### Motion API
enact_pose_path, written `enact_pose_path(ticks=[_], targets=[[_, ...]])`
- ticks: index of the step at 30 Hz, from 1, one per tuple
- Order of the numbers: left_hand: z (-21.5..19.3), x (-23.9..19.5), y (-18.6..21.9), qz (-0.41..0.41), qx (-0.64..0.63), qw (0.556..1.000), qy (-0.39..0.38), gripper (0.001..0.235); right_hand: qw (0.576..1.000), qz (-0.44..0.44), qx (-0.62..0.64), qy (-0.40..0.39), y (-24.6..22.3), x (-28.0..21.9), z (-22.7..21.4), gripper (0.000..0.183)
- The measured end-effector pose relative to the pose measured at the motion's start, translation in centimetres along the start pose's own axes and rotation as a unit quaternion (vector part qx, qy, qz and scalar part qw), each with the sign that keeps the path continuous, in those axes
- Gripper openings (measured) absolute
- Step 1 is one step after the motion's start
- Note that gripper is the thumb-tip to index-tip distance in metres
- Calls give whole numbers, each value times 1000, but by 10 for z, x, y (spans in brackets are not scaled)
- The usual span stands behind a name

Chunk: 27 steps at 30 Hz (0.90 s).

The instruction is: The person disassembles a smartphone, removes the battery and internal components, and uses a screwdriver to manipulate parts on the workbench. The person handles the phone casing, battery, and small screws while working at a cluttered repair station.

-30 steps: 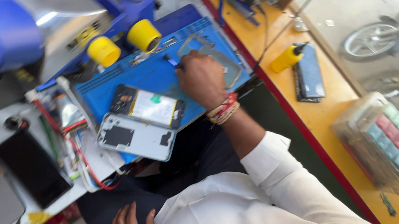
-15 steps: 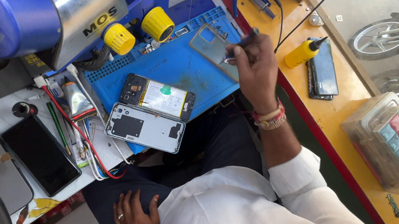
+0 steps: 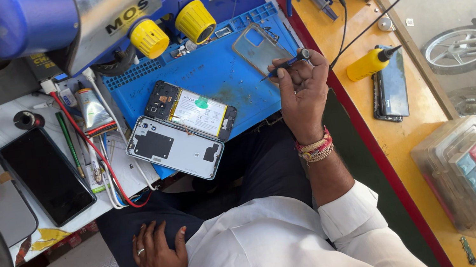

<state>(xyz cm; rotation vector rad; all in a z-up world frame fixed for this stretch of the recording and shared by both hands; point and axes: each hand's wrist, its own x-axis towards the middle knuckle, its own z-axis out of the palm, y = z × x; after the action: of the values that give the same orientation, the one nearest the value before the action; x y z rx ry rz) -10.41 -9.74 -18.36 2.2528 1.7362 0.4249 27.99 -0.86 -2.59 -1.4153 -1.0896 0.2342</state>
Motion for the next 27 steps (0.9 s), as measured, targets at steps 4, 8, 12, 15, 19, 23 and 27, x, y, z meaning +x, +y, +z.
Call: enact_pose_path(ticks=[4, 8, 12, 15, 19, 23, 27], targets=[[1, 2, 1, -5, -2, 1000, -1, 55, 999, -3, 38, -8, -1, 1, 8, 45], [-13, 10, 9, 20, -47, 997, 55, 40, 997, -16, 70, -15, -12, 0, 18, 63], [-49, 24, 31, -76, -380, 916, 105, 11, 992, -8, 115, -44, -31, -2, 31, 69], [-74, 47, 59, -23, -535, 841, 83, 10, 987, 2, 150, -60, -48, -4, 41, 65], [-95, 93, 99, -60, -774, 629, -39, 29, 971, 35, 212, -104, -76, -13, 53, 64], [-102, 128, 125, -72, -853, 503, -119, 36, 962, 36, 236, -136, -96, -24, 58, 62], [-102, 135, 137, -77, -871, 465, -137, 35, 955, 39, 251, -154, -106, -35, 58, 61]])
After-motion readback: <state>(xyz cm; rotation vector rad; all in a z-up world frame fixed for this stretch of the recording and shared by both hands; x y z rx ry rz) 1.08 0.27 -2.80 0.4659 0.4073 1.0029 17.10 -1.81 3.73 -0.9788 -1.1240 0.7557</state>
